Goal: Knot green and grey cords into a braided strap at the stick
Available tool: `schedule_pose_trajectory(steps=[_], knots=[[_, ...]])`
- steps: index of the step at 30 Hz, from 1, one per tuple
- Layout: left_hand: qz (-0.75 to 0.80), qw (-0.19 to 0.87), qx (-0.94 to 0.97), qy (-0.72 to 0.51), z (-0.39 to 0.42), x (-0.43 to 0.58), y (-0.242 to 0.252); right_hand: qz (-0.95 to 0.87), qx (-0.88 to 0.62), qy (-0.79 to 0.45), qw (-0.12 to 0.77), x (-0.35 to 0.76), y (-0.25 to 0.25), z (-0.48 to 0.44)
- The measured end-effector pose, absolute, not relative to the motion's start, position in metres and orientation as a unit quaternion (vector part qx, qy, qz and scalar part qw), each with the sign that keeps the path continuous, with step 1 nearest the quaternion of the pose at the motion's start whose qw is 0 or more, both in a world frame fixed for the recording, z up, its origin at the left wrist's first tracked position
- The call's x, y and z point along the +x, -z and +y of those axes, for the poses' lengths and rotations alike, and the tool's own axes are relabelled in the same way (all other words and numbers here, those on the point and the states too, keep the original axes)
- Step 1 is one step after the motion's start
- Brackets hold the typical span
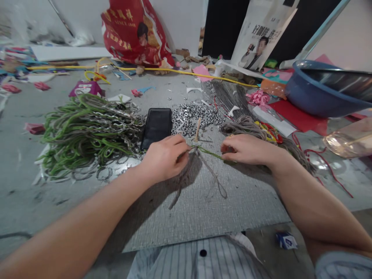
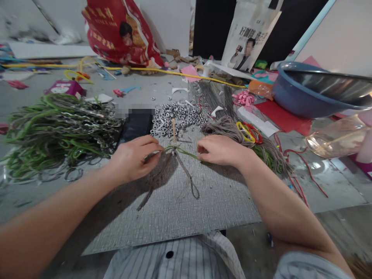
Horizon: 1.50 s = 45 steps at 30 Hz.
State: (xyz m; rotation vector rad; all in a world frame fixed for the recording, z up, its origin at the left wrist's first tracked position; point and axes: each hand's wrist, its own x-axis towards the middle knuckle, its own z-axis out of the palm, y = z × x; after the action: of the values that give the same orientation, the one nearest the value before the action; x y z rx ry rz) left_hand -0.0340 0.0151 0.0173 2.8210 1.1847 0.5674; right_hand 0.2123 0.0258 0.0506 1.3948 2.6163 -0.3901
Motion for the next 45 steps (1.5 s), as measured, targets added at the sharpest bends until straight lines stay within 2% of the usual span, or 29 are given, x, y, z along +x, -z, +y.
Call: schedule_pose_trajectory(steps=[4,8,22,25,29,31,33,36,40,45], knots=[[0.449,-0.054,0.891,-0.048,0.014,-0.042,-0.034,0.877,0.459,0.136,0.048,0.205,-0.048,0.025],[0.469,-0.076,0.880,0.006,0.012,-0.049,-0.039,0.878,0.452,0.147,0.049,0.203,-0.046,0.025],[0.458,-0.028,0.887,0.047,0.011,-0.050,-0.029,0.883,0.445,0.145,-0.002,0.196,-0.042,0.022],[0.493,0.075,0.866,-0.044,0.014,-0.046,-0.033,0.880,0.443,0.152,-0.079,0.193,-0.041,0.020],[0.516,0.380,0.732,-0.233,0.014,-0.034,-0.033,0.833,0.457,0.226,-0.215,0.184,-0.036,0.014],[0.505,0.505,0.633,-0.299,0.013,-0.029,-0.030,0.795,0.471,0.294,-0.244,0.177,-0.031,0.011],[0.492,0.586,0.551,-0.333,0.012,-0.024,-0.027,0.756,0.473,0.376,-0.250,0.171,-0.026,0.009],[0.476,0.653,0.471,-0.354,0.011,-0.021,-0.023,0.694,0.477,0.464,-0.274,0.165,-0.020,0.007],[0.465,0.675,0.436,-0.371,0.011,-0.020,-0.023,0.652,0.477,0.518,-0.280,0.161,-0.016,0.007],[0.458,0.681,0.429,-0.377,0.010,-0.019,-0.022,0.722,0.467,0.454,-0.233,0.159,-0.017,0.005]])
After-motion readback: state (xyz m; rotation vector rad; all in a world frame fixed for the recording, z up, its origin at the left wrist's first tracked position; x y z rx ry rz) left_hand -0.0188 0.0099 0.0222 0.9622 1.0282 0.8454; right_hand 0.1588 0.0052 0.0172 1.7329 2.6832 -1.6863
